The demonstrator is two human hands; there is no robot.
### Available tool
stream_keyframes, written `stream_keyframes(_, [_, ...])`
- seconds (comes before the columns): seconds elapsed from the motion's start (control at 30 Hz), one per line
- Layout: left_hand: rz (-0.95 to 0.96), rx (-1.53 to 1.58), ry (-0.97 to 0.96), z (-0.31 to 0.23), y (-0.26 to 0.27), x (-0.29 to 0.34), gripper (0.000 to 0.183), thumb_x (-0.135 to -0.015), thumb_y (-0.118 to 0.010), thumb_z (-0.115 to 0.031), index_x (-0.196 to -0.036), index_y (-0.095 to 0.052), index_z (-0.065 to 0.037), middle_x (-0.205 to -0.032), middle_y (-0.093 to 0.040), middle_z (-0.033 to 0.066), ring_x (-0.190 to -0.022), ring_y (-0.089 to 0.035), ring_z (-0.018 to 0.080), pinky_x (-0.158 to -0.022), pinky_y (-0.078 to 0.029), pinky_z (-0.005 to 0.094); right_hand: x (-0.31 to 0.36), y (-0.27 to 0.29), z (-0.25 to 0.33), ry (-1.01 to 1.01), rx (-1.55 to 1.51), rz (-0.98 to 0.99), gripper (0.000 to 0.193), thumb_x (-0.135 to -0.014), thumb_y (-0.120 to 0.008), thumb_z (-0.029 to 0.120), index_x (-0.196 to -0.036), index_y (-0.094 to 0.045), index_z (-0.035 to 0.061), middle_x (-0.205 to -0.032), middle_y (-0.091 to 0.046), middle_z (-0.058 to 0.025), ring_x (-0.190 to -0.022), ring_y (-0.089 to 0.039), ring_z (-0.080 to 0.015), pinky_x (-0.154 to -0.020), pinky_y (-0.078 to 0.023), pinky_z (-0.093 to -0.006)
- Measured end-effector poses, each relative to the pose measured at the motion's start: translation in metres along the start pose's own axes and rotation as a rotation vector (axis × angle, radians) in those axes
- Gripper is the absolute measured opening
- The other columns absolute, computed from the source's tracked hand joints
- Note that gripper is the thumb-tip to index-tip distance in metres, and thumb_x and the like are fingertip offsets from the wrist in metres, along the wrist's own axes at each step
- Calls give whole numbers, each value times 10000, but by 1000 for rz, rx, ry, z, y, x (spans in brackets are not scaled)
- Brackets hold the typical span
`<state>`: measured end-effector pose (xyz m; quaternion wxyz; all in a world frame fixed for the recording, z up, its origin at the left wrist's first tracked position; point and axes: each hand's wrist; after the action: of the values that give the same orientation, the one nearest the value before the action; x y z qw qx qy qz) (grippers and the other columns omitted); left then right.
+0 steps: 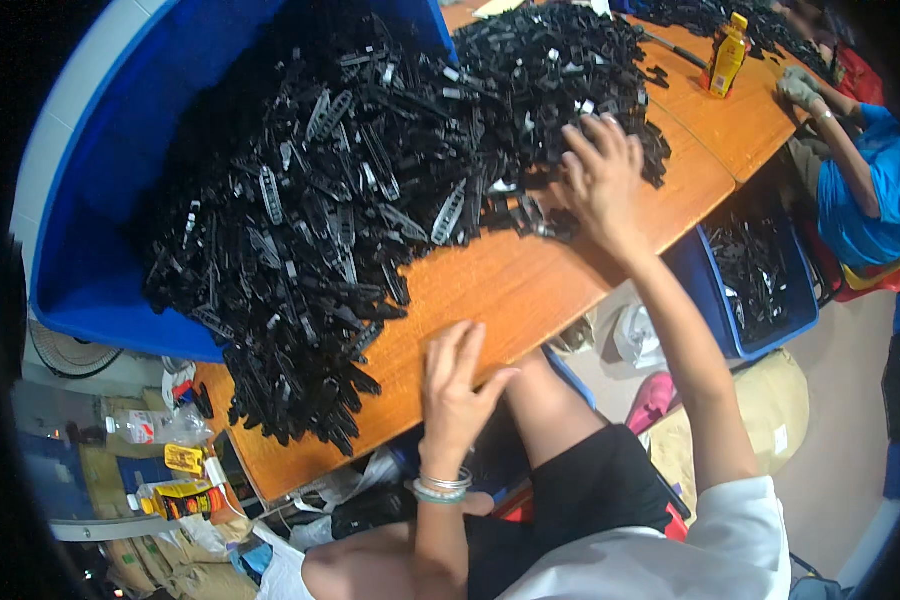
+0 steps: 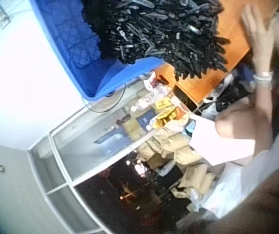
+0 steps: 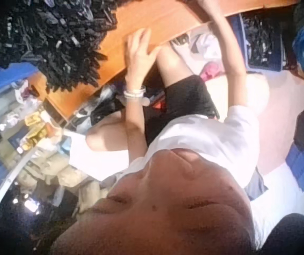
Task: The person sorts through black plastic components on a table and assembles small plastic clips onto them by hand.
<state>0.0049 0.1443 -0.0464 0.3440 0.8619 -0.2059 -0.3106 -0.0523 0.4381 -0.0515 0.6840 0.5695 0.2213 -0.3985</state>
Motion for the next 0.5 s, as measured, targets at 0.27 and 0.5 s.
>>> stream_keyframes(0.27, [170,-156,-309,-25,-57,-51,511,-859,-650,-255,-1335,-521,-124,-1423,-385,226,-1327,-350,408,-1080,-308,526,-51,-22,-140,-413,154,282,496,-949,-418,537,-1213,-655,191,-1430,-461,-86,-1369,-352,-297,-1106,-113,-616])
stream_keyframes(0.5, [174,-211,-414,-37,-102,-107,550,-889,-599,-298,-1407,-450,-186,-1514,-262,216,-1408,-204,418,-1129,-177,582,-44,-38,-94,-389,-241,283,519,-884,-531,564,-1092,-716,127,-1350,-541,-99,-1229,-515,-284,-1037,-317,-464])
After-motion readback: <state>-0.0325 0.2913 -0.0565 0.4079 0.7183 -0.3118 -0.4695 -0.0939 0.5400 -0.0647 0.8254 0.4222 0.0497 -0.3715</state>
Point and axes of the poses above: each hand's wrist, its own x-axis away from the middle knuckle, its own y-axis out of the back of the hand, z = x × y
